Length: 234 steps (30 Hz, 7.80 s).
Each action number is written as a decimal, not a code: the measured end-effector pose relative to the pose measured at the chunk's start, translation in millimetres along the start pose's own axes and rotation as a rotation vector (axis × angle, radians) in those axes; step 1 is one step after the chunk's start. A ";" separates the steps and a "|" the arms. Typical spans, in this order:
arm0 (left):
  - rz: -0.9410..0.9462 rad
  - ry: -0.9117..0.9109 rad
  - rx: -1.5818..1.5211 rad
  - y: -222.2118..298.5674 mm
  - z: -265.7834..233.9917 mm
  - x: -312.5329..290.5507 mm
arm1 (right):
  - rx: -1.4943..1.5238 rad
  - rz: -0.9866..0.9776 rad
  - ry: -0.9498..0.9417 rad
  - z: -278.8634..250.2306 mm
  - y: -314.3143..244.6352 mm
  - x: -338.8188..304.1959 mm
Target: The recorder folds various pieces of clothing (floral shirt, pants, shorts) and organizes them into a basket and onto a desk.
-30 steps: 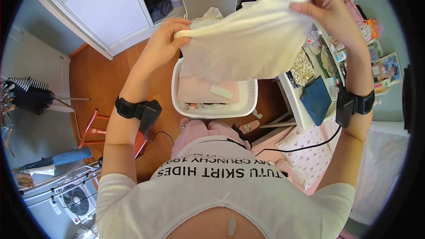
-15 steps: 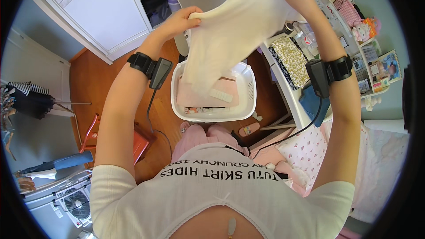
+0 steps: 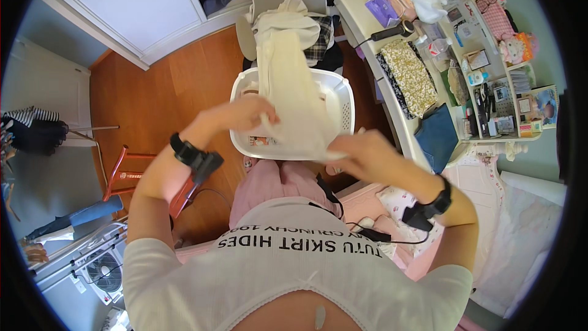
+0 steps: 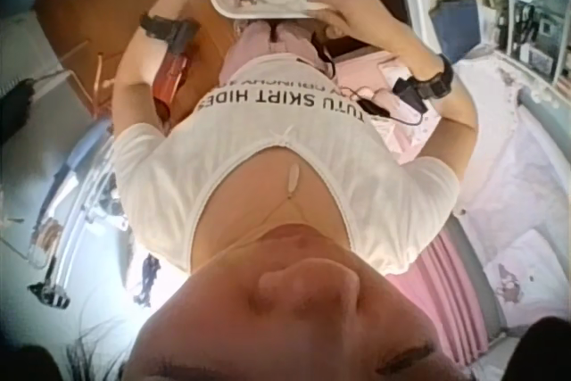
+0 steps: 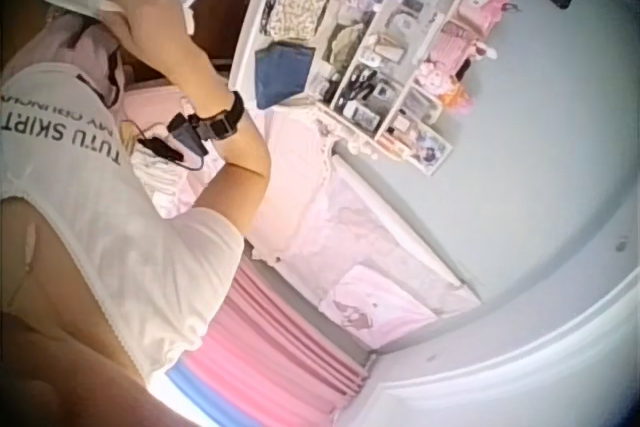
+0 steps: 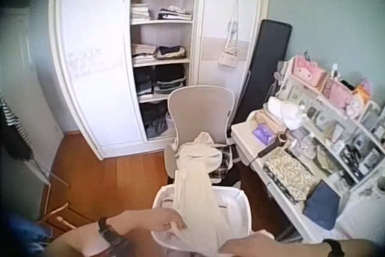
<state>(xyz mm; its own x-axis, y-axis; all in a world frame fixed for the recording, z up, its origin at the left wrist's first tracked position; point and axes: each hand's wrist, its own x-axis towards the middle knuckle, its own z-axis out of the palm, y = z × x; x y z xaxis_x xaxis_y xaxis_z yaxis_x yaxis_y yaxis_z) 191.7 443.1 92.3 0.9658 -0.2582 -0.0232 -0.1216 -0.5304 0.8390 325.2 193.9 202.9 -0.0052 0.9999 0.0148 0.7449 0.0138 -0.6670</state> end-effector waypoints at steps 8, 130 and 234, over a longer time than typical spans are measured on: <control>-0.227 -0.223 -0.102 -104.8 140.7 -38.8 | 0.308 0.170 -0.274 142.1 77.2 9.0; -1.000 0.579 -0.519 -166.2 185.0 -41.5 | 0.432 0.708 0.066 242.6 234.9 50.3; -0.076 0.414 0.207 16.4 -14.5 68.0 | 1.760 0.492 1.319 79.9 106.1 -70.1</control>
<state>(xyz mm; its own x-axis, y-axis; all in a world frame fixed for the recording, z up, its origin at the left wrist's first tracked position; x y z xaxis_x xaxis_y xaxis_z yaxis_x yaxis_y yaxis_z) 258.6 428.5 112.3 0.9786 0.1092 0.1742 -0.0498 -0.6960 0.7163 351.3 125.8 71.6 0.7969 0.3751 -0.4735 -0.6001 0.5811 -0.5497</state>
